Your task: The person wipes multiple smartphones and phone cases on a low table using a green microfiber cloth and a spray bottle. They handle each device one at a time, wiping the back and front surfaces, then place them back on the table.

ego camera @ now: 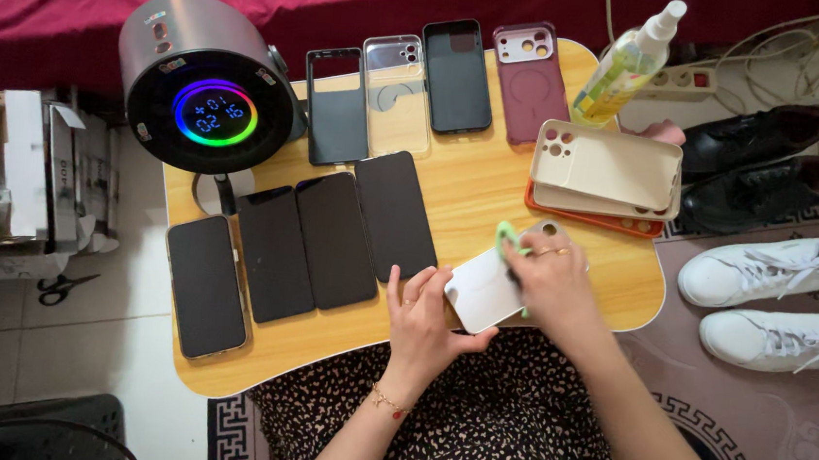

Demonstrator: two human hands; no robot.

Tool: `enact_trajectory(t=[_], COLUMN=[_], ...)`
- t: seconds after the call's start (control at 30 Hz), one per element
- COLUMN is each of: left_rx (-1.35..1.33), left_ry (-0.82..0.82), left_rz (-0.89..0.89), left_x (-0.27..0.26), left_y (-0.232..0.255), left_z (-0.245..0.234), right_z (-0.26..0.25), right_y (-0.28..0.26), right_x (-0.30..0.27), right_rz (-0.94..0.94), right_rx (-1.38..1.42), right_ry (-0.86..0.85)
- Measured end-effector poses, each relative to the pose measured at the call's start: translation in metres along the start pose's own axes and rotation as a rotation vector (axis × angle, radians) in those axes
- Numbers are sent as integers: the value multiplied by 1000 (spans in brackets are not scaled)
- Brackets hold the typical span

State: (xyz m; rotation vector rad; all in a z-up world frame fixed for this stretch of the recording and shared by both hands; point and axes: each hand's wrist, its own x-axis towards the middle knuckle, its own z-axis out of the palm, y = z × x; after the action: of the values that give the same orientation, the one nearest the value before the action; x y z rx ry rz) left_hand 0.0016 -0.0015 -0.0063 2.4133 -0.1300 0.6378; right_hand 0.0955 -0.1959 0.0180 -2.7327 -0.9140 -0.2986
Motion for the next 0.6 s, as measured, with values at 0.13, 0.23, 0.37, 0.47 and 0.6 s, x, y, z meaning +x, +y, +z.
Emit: enact_trajectory(t=[0.13,0.23,0.37,0.47,0.6], left_rx=[-4,203,152,39,39], left_ry=[-18,-5,15,19,22], left_rz=[-18,55,33,23,21], left_x=[-7,-12,-14,-12,-9], left_y=[-4,-8,-10,-8,-6], left_z=[8,12,16,16,12], right_z=[11,15,15,12,11], right_y=[-46,-72,-59,-47,-51], right_x=[-11,-21,-19,-15,-12], right_rz=[-152,-272,-235,-198,-171], right_rx=[164,39,139,136,104], right_ry=[-123,-208,-116,-144,-143])
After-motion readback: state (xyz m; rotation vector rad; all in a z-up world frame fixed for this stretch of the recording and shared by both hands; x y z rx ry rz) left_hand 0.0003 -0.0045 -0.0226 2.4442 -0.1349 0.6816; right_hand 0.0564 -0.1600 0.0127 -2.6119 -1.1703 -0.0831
